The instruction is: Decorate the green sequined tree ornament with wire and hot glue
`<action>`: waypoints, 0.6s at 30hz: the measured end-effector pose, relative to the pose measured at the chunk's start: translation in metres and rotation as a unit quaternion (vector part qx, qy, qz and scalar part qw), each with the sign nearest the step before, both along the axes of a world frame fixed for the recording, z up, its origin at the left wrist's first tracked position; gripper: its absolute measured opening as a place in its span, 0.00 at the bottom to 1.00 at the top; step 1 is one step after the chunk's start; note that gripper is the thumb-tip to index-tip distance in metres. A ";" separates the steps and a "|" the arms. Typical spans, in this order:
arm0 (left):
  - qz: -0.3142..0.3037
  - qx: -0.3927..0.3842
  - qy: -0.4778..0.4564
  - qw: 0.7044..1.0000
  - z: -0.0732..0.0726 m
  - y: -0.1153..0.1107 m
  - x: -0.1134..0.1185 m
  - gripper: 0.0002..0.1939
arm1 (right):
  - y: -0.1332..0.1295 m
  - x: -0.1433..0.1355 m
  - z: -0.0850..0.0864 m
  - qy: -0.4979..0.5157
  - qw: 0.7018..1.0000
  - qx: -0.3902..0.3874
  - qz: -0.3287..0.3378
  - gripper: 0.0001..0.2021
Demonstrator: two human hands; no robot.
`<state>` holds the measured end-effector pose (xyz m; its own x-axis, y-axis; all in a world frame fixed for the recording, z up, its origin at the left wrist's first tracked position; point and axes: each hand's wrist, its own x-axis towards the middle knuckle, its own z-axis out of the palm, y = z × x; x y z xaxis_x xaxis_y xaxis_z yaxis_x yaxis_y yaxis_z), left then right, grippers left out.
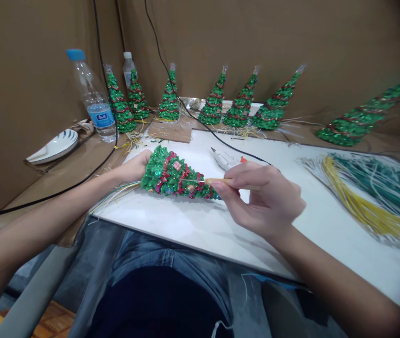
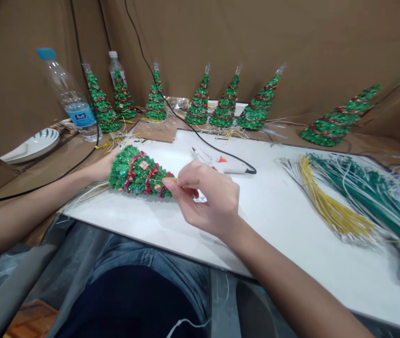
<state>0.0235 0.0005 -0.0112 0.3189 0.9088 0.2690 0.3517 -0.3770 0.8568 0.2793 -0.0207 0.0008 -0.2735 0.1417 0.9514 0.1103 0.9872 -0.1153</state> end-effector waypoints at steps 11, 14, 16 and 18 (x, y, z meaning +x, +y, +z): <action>-0.023 0.012 0.031 0.999 -0.001 0.001 -0.001 0.17 | 0.000 0.000 0.000 -0.009 1.000 0.006 -0.016 0.12; -0.050 0.001 0.037 0.998 0.001 0.001 -0.002 0.17 | -0.003 0.000 0.003 -0.022 0.999 0.026 -0.016 0.11; -0.057 -0.005 0.038 0.998 0.001 0.001 -0.003 0.17 | -0.004 0.000 0.005 -0.020 0.998 0.050 -0.025 0.11; -0.048 -0.006 0.035 0.998 0.002 0.001 -0.003 0.17 | -0.005 0.001 0.004 -0.012 0.996 0.076 -0.042 0.13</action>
<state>0.0204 0.0012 -0.0090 0.4228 0.8759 0.2323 0.3729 -0.4018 0.8364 0.2802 -0.0258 0.0052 -0.2891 0.0201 0.9571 0.1950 0.9801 0.0383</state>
